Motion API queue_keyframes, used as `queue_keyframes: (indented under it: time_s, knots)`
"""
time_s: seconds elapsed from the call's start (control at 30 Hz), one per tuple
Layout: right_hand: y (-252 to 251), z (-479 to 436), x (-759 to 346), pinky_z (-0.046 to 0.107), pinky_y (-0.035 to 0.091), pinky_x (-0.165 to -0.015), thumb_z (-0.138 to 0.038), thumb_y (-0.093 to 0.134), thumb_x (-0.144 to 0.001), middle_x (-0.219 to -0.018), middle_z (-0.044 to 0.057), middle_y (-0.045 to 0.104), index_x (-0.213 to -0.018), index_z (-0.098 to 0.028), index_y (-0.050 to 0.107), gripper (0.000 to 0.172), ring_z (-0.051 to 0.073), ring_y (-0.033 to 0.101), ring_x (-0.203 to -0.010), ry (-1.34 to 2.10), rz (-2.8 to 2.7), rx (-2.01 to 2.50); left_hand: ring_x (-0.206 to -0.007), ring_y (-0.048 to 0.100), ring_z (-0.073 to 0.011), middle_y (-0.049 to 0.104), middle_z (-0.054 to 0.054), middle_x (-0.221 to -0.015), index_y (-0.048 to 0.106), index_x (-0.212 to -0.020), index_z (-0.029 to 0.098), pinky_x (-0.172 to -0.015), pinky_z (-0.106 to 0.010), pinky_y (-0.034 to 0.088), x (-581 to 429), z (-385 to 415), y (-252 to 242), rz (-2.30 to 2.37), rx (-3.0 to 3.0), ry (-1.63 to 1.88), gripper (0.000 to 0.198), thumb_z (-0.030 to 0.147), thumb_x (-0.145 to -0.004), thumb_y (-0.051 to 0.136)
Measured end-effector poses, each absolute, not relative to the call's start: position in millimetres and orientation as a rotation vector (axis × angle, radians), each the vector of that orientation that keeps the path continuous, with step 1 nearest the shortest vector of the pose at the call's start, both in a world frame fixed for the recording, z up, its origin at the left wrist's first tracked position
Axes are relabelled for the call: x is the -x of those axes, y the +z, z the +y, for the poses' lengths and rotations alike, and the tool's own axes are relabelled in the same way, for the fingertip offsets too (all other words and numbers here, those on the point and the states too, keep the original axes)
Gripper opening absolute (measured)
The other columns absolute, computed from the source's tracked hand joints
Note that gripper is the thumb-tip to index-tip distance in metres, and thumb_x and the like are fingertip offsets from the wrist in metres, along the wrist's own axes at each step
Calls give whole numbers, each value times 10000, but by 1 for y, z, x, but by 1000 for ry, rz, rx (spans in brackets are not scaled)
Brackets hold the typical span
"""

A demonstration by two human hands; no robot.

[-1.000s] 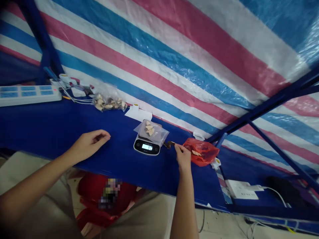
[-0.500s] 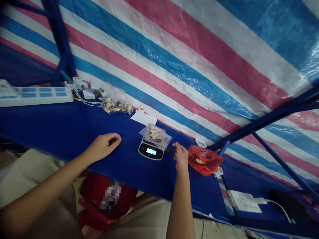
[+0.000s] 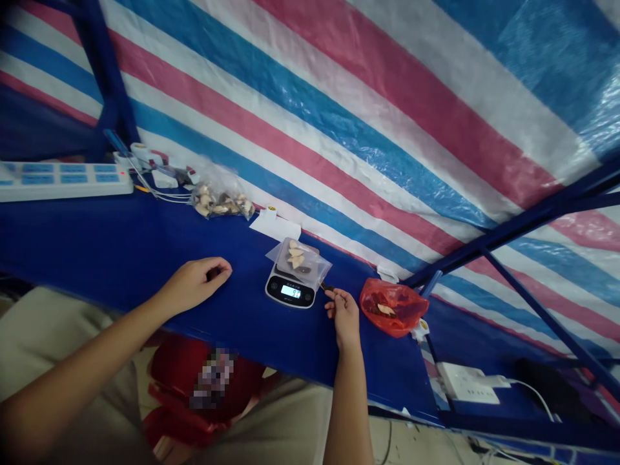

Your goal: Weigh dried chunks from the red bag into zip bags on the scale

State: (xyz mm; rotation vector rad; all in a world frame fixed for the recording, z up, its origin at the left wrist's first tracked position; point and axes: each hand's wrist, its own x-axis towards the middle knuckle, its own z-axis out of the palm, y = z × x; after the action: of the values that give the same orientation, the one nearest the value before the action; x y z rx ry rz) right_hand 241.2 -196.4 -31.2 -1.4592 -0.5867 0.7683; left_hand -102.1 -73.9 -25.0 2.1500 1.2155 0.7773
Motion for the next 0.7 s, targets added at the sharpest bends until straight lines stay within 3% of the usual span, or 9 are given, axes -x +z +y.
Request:
queue_keyframes:
  time_s: [0.17, 0.37, 0.53, 0.7]
  knots:
    - [-33, -198, -242, 220, 442, -455, -478, 859, -555, -869, 93, 752, -869, -151, 671, 491, 155, 656, -628, 633, -605, 1542, -648, 566, -134, 692, 15, -826, 669, -884, 234, -643, -272, 382, 103, -74, -24, 1218, -2164, 766, 267, 417, -914, 476]
    - [-30, -197, -244, 225, 379, -434, -481, 850, -595, -583, -12, 622, -915, -118, 770, 490, 87, 488, -467, 431, -636, 1613, -681, 583, -143, 695, 9, -840, 664, -882, 233, -645, -273, 386, 103, -75, -21, 1194, -2155, 748, 275, 421, -918, 466]
    - [-24, -191, -246, 226, 379, -422, -502, 814, -645, -614, -10, 632, -995, -122, 772, 519, 88, 486, -467, 473, -687, 1663, -679, 586, -140, 702, 10, -852, 664, -880, 235, -644, -270, 394, 104, -74, -23, 1179, -2153, 769, 267, 416, -923, 472]
    - [-14, -186, -252, 211, 370, -402, -484, 864, -542, -620, -3, 630, -839, -146, 749, 464, 116, 534, -530, 516, -639, 1661, -665, 581, -139, 700, 10, -831, 665, -878, 233, -633, -269, 394, 105, -73, -25, 1170, -2166, 783, 260, 408, -925, 478]
